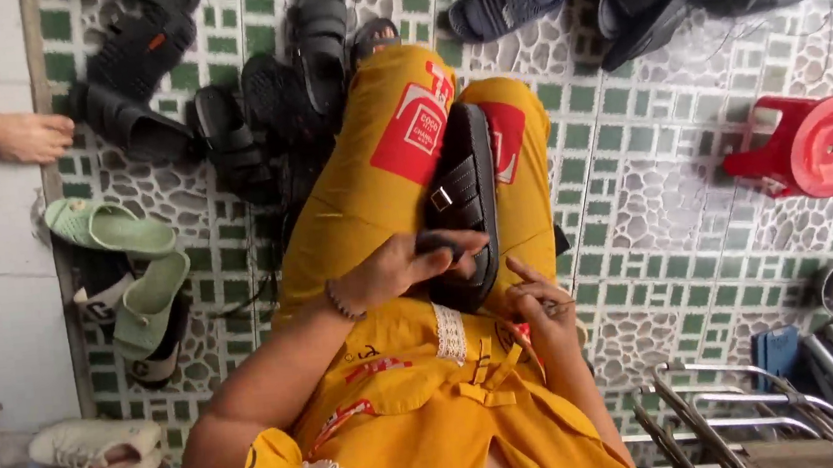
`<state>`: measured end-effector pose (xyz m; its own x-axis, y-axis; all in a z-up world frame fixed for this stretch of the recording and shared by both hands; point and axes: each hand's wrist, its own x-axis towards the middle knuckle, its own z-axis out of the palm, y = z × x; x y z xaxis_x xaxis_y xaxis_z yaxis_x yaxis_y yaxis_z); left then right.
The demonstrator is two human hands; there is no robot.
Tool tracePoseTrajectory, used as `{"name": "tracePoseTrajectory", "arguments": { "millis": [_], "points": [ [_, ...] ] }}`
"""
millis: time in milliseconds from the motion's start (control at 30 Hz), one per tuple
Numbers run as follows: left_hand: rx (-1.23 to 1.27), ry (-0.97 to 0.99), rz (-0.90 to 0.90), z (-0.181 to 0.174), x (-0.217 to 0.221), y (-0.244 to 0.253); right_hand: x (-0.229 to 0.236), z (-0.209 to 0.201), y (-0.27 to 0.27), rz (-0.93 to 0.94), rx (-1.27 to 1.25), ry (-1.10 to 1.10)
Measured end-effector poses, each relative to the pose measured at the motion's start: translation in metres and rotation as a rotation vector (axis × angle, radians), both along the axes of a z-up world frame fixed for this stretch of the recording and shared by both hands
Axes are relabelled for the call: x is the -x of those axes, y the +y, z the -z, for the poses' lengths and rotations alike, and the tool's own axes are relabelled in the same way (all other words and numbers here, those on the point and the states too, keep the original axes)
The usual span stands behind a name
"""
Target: The person sits on the floor and sews a black sandal using a needle and thread. They repeatedly push the needle through the sandal strap and pull the thread to secure the stitching.
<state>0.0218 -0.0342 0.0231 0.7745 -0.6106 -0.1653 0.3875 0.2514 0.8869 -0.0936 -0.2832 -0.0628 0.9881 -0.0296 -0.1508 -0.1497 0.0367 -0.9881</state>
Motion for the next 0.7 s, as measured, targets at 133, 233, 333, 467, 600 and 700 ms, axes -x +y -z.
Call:
{"name": "tracePoseTrajectory", "arguments": {
  "millis": [133,233,333,467,600,700],
  "points": [
    [-0.022,-0.039,-0.063,0.023,-0.031,-0.036,-0.011,-0.004,0.024,0.090,-0.673,-0.105],
    [-0.005,-0.137,-0.188,0.038,-0.053,-0.053,-0.036,-0.028,0.048,0.052,-0.423,-0.213],
    [0.001,-0.103,-0.262,0.066,-0.063,-0.058,-0.043,-0.033,0.061,0.205,-0.040,-0.200],
    [-0.005,-0.031,-0.299,0.054,-0.064,-0.043,-0.045,-0.057,0.051,0.221,-0.106,-0.010],
    [-0.347,-0.104,-0.163,0.039,-0.075,0.025,-0.023,-0.056,-0.003,0.273,0.238,0.169],
    [-0.952,-0.608,-0.315,0.052,-0.079,0.077,-0.010,-0.068,-0.019,0.282,0.425,0.135]
  ]
}}
